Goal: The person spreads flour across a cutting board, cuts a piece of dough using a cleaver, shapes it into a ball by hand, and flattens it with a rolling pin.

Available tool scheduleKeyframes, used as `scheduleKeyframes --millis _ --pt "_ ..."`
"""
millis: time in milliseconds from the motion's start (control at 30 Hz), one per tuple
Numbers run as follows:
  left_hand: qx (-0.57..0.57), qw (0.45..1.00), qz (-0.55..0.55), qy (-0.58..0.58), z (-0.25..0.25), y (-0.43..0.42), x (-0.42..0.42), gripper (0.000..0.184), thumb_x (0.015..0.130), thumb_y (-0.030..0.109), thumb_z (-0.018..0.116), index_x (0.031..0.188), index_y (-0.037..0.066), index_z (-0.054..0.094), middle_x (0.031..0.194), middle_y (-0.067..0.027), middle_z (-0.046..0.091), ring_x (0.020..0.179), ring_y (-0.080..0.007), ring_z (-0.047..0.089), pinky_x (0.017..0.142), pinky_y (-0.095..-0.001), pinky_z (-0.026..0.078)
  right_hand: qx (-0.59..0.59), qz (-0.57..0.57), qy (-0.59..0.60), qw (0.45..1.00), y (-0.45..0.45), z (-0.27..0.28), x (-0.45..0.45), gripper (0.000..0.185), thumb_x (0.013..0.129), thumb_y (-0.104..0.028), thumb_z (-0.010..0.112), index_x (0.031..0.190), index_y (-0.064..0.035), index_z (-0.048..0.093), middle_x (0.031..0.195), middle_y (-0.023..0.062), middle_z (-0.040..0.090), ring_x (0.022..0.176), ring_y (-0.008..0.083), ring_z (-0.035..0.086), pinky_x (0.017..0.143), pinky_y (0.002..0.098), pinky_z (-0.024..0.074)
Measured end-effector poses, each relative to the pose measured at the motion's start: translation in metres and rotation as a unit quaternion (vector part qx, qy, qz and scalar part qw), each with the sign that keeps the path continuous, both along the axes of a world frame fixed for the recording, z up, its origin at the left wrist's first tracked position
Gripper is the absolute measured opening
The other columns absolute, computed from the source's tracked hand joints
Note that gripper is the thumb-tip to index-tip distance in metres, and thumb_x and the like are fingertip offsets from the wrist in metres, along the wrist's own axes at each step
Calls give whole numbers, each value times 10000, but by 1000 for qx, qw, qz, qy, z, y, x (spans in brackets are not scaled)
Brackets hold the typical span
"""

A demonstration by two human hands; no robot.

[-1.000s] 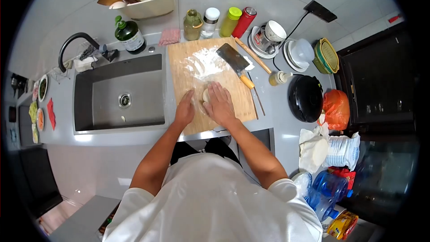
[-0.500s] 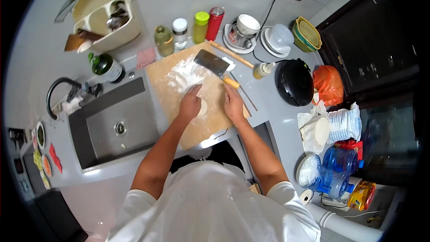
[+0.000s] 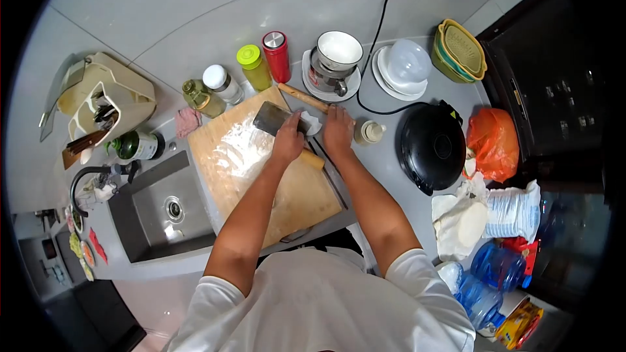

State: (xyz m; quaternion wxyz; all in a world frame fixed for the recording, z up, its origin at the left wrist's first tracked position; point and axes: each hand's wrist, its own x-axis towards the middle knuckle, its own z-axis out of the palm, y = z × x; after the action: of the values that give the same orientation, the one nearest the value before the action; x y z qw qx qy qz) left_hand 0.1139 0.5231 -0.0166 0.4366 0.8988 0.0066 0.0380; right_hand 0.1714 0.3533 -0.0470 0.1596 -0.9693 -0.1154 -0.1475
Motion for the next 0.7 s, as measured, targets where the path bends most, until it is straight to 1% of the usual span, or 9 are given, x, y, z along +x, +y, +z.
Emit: scheduleKeyframes --millis 33,133,233,333,433,500,600,667,700 --pt "-6 1000 9 14 -2 -1 0 686 833 -31 547 1515 -67 481 1511 -306 543 1422 -452 507 1222 -461 404 -26 -6 -33 999 -1 -6 7 250 965 -130 599 1192 -66 683 1163 113 680 1201 320 626 1006 474 502" --pt "-13 999 28 39 -4 1 -5 690 843 -32 542 1530 -42 481 1549 -293 517 1456 -440 481 1247 -454 378 -50 -2 11 999 -4 -11 11 206 963 -127 596 1145 -87 684 1106 93 666 1119 311 629 928 478 511" --pt "-3 998 32 48 -4 5 -16 692 844 -31 546 1533 -33 481 1561 -285 509 1464 -434 475 1251 -444 374 -12 6 46 999 -3 -12 8 210 966 -127 590 1155 -101 679 1108 101 662 1106 334 626 938 496 502" --pt "4 998 41 47 -3 11 -32 694 844 -28 541 1535 -34 480 1557 -286 514 1466 -433 474 1256 -440 368 40 10 74 996 -4 -3 -3 319 948 -105 665 1267 -86 666 1174 144 651 1150 384 606 981 522 487" --pt "-3 998 64 23 1 22 -56 664 854 -27 527 1517 -36 501 1530 -290 539 1447 -432 496 1250 -441 379 60 10 78 995 -5 17 -21 349 926 -86 711 1271 -74 661 1182 143 646 1154 387 596 985 519 473" --pt "-22 995 93 2 6 33 -85 618 878 -30 519 1496 -19 536 1509 -282 563 1425 -429 522 1228 -437 406 62 31 51 996 -5 37 -43 359 930 -80 705 1287 -76 659 1177 140 645 1160 388 588 995 514 463" --pt "-94 975 196 -54 15 58 -135 539 920 -34 497 1451 -7 584 1448 -270 612 1358 -421 582 1162 -430 460 81 96 47 991 0 56 -87 385 932 -93 709 1314 -104 663 1192 126 652 1164 381 579 1007 508 447" --pt "-68 951 282 -102 22 76 -171 497 944 -37 471 1424 -20 599 1382 -266 650 1267 -424 630 1079 -434 499 75 148 64 984 6 67 -122 389 924 -98 716 1310 -117 670 1208 120 655 1167 374 580 1007 506 448" --pt "-66 944 306 -101 23 86 -189 470 970 -8 483 1426 -26 595 1392 -271 642 1289 -430 615 1101 -441 485 82 181 57 979 12 67 -141 384 913 -110 729 1294 -128 688 1229 110 656 1174 356 581 1009 501 447"
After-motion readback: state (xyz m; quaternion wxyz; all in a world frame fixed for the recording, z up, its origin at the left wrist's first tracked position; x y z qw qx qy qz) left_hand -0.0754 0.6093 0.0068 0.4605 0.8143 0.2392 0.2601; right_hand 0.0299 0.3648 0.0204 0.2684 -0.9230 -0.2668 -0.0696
